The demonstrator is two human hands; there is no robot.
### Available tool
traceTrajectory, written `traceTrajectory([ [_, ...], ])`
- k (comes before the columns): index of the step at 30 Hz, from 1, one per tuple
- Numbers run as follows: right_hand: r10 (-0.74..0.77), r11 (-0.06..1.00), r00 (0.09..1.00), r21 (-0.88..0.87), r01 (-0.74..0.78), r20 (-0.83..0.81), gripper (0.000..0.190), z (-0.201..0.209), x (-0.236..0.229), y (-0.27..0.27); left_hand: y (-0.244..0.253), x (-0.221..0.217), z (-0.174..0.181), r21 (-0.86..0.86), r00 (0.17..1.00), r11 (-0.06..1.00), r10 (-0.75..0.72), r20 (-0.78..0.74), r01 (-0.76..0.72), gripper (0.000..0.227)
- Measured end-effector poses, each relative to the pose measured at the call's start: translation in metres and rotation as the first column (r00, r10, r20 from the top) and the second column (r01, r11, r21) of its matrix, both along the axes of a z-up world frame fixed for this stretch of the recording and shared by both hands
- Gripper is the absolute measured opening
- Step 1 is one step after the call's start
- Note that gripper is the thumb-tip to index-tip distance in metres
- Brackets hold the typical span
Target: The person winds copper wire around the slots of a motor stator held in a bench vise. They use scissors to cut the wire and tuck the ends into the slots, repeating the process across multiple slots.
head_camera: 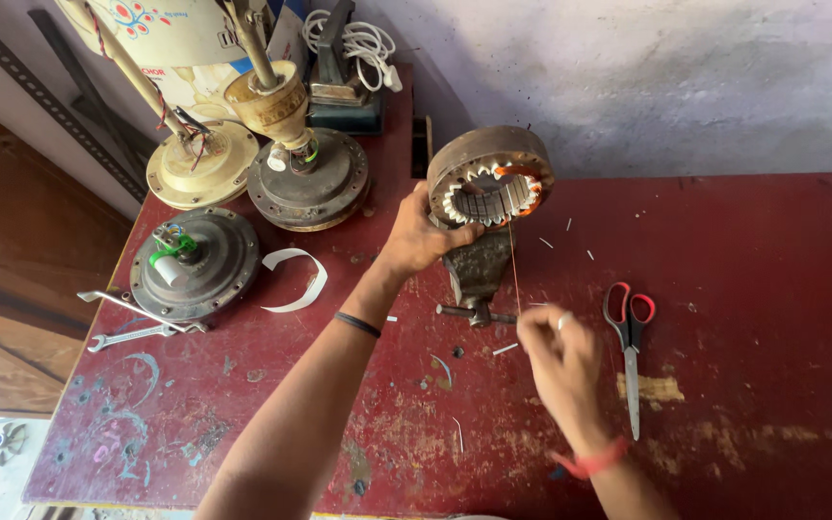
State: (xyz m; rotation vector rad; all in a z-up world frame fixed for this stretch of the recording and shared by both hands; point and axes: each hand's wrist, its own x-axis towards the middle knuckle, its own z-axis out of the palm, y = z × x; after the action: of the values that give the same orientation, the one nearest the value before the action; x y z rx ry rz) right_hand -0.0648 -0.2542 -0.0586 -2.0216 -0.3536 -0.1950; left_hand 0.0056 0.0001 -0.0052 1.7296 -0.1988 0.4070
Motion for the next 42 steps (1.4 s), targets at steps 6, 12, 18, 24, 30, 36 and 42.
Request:
traceTrajectory([
  [6,0.064,0.99,0.955,-0.106,-0.098,-0.29,0.018,-0.101,-0.12,-0.09,0.001,-0.001,0.002,-0.043,0.997,0.998,-0.041,-0.068,0.038,0.053],
  [12,0.524,0.75,0.464,0.13,-0.648,-0.714,0.024,-0.196,-0.135,-0.193,0.0,0.0,0.001,-0.045,0.997,0.998,-0.051,-0.052,0.049,0.051],
  [18,0.065,0.754,0.675,-0.406,-0.515,-0.735,0.033,-0.073,-0.092,-0.158,-0.003,0.001,-0.007,-0.045,1.0,0.999,0.015,-0.028,-0.016,0.049],
  [24,0.074,0.996,0.996,-0.044,-0.077,-0.058,0.032,0.074,0.006,-0.015,-0.003,0.0,-0.008,-0.134,0.998,0.99,-0.055,0.007,0.055,0.047],
  [30,-0.058,0.997,0.992,-0.042,0.063,0.111,0.019,0.095,0.05,0.063,-0.004,-0.003,-0.004,-0.144,0.998,0.987,-0.061,0.028,0.064,0.047],
  [36,-0.051,0.999,0.988,0.005,0.051,0.143,0.011,0.057,0.063,0.042,-0.006,-0.004,-0.002,-0.096,1.0,0.995,-0.001,-0.015,0.0,0.048],
  [42,0.094,0.985,0.994,-0.151,-0.085,0.052,0.008,-0.01,-0.008,-0.011,-0.002,-0.001,0.0,0.019,1.0,1.0,0.015,0.011,-0.015,0.049],
])
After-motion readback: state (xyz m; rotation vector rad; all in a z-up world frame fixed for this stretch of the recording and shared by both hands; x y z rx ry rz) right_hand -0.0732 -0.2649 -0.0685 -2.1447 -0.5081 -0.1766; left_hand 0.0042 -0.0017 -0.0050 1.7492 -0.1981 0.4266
